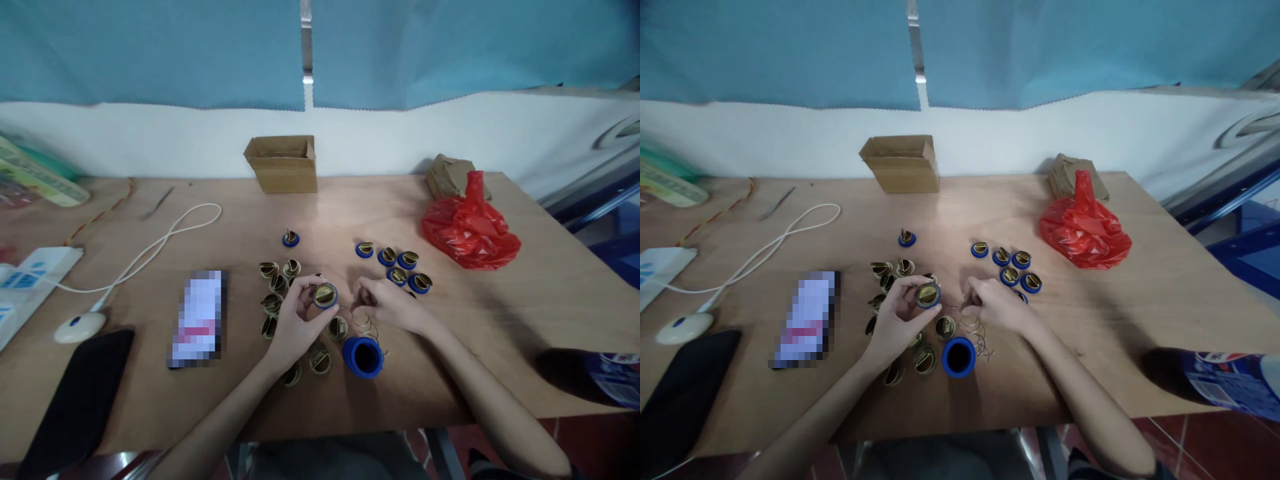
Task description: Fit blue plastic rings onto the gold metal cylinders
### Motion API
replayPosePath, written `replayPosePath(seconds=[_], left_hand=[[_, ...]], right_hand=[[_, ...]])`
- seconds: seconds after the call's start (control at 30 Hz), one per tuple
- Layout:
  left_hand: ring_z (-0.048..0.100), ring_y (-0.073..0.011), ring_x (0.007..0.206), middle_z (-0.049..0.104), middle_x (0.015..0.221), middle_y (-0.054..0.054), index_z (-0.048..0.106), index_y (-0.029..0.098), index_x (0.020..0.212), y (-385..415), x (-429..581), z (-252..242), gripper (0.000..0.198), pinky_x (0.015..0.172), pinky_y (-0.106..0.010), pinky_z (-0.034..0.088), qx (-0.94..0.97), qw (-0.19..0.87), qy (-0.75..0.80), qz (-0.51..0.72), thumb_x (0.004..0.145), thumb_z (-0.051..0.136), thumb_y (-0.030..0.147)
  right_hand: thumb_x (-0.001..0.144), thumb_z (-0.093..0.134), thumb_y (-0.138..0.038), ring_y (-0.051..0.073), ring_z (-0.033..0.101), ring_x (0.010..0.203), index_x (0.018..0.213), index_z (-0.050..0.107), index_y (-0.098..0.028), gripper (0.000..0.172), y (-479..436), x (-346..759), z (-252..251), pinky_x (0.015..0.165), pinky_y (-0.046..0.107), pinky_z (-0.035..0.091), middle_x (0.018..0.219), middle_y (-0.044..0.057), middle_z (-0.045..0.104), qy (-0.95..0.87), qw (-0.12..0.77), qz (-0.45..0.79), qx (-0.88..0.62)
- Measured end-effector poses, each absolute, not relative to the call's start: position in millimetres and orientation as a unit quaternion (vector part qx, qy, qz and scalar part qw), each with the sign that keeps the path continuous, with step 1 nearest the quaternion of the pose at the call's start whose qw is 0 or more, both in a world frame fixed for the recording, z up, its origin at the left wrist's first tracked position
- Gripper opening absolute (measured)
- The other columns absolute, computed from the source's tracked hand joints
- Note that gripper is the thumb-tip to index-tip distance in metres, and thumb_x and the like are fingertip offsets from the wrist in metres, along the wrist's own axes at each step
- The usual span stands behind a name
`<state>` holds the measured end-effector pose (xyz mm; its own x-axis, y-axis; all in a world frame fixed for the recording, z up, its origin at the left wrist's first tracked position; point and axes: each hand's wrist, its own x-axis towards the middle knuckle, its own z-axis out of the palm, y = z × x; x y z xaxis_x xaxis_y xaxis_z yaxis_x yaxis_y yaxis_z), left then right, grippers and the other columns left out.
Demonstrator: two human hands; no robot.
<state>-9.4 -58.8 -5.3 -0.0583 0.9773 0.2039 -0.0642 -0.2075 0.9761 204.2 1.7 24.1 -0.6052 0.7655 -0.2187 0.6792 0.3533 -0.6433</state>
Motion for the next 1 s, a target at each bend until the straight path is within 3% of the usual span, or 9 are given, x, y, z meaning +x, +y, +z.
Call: replayPosePath(seconds=[0.37, 0.87, 1.0], left_hand=[[0.068, -0.0159, 0.097, 0.065, 0.107, -0.003, 0.059, 0.021, 0.109, -59, -9, -4, 0.037, 0.089, -0.03, 0.055, 0.527, 0.444, 0.445, 0.572, 0.078, 0.077, 0.016], [0.068, -0.0162, 0.096, 0.066, 0.105, -0.003, 0.059, 0.021, 0.109, -60, -10, -2, 0.035, 0.088, -0.03, 0.056, 0.529, 0.447, 0.452, 0.562, 0.079, 0.076, 0.016], [0.069, -0.0171, 0.096, 0.067, 0.105, -0.004, 0.059, 0.021, 0.109, -60, -10, -3, 0.035, 0.088, -0.032, 0.056, 0.527, 0.444, 0.455, 0.564, 0.078, 0.077, 0.017]], right_hand=[[0.088, 0.076, -0.03, 0.014, 0.052, 0.063, 0.082, 0.052, -0.019, 0.027, 4, 204, 13, 0.058, 0.026, 0.032, 0.073, 0.0, 0.06, -0.831, 0.077, 0.351, -0.425], [0.093, 0.068, -0.049, 0.015, 0.052, 0.063, 0.083, 0.057, -0.018, 0.033, 8, 217, 14, 0.059, 0.026, 0.031, 0.071, -0.001, 0.059, -0.832, 0.086, 0.357, -0.416], [0.093, 0.067, -0.046, 0.013, 0.05, 0.062, 0.081, 0.058, -0.018, 0.032, 9, 220, 18, 0.058, 0.026, 0.03, 0.07, -0.001, 0.057, -0.825, 0.081, 0.373, -0.417]])
